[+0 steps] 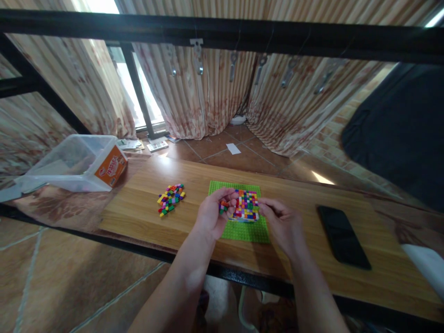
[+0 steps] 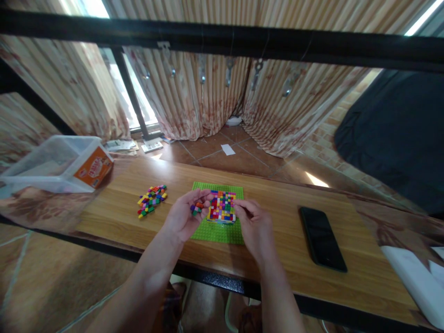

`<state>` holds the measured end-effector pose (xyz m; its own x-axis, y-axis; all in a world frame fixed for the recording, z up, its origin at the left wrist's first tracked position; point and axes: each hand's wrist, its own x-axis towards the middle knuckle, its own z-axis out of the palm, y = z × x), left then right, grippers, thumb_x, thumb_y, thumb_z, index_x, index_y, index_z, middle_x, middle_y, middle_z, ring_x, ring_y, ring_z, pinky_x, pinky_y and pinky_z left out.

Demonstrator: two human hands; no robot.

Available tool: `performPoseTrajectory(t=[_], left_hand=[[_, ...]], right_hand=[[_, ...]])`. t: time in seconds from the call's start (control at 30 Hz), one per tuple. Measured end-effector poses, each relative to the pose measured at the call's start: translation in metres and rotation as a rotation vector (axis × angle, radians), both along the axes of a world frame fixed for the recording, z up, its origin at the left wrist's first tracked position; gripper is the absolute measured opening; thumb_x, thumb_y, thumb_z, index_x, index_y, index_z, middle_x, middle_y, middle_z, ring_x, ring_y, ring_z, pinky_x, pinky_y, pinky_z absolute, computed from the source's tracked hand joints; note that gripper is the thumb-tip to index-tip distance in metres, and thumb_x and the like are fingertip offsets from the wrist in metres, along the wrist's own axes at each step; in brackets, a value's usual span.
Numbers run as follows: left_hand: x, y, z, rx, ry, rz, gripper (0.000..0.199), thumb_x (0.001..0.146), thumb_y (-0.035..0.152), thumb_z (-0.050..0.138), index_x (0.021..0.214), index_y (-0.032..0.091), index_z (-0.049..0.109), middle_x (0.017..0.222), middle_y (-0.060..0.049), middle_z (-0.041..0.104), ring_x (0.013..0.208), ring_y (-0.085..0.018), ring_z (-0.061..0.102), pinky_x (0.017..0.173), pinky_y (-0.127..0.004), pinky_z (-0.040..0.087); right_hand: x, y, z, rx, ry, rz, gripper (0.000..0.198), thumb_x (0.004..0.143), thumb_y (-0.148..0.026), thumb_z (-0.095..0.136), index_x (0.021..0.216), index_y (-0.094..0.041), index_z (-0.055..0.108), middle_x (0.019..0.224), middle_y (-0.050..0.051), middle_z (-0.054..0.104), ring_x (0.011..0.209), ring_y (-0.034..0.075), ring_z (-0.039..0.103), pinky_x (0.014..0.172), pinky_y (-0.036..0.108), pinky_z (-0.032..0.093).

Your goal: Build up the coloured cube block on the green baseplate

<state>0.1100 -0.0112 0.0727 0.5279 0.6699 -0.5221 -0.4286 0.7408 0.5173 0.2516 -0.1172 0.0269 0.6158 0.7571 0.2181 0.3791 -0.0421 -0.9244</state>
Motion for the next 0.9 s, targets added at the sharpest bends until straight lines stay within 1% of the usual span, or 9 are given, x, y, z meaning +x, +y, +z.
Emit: performPoseTrajectory(t=[0.1,0.2,0.4,0.53,0.67,0.9], left_hand=[[0.001,-0.001,-0.001,0.003,-0.002,-0.005,0.022,0.090,0.014,0.055,0.075,0.007,0.068,0.068,-0.007,0.067,0.051,-0.006,0.055,0.045,-0.014,0.043],[0.001,-0.001,-0.002,0.000,-0.001,-0.005,0.021,0.090,0.013,0.054,0.075,0.007,0.068,0.068,-0.006,0.067,0.051,-0.005,0.055,0.045,-0.014,0.043],[0.000,-0.001,-0.001,0.003,0.002,-0.001,0.023,0.091,0.013,0.053,0.076,0.007,0.067,0.069,-0.006,0.067,0.052,-0.005,0.056,0.047,-0.015,0.044],[0.000,0.000,0.000,0.001,-0.003,0.005,0.022,0.091,0.012,0.053,0.075,0.007,0.067,0.067,-0.005,0.066,0.051,-0.005,0.055,0.047,-0.014,0.044],[0.001,0.000,-0.001,-0.002,-0.009,0.008,0.021,0.090,0.012,0.054,0.075,0.007,0.067,0.068,-0.005,0.066,0.051,-0.005,0.055,0.047,-0.015,0.044],[0.000,0.000,-0.003,0.000,-0.024,0.009,0.022,0.091,0.010,0.052,0.075,0.006,0.067,0.062,-0.004,0.063,0.050,-0.005,0.055,0.046,-0.014,0.043]], right_hand=[[-0.004,0.000,-0.001,-0.036,-0.134,0.073,0.020,0.088,-0.034,0.061,0.092,-0.024,0.078,0.093,0.005,0.073,0.086,0.021,0.068,0.078,0.035,0.052],[-0.009,0.001,-0.001,-0.072,-0.223,0.099,0.020,0.089,-0.032,0.059,0.091,-0.023,0.077,0.094,0.006,0.074,0.087,0.022,0.068,0.080,0.036,0.052],[-0.018,0.004,-0.001,-0.138,-0.348,0.068,0.020,0.089,-0.033,0.057,0.086,-0.024,0.074,0.089,0.004,0.074,0.077,0.021,0.067,0.073,0.034,0.050],[-0.023,0.007,0.000,-0.171,-0.407,0.049,0.021,0.091,-0.033,0.055,0.085,-0.023,0.073,0.086,0.004,0.073,0.075,0.021,0.065,0.071,0.033,0.047],[-0.026,0.009,-0.004,-0.158,-0.463,0.024,0.022,0.091,-0.031,0.054,0.085,-0.022,0.073,0.084,0.005,0.073,0.076,0.021,0.066,0.073,0.034,0.047],[-0.025,0.010,-0.010,-0.113,-0.490,0.010,0.027,0.093,-0.033,0.053,0.086,-0.021,0.076,0.085,0.006,0.074,0.077,0.021,0.068,0.073,0.035,0.050]])
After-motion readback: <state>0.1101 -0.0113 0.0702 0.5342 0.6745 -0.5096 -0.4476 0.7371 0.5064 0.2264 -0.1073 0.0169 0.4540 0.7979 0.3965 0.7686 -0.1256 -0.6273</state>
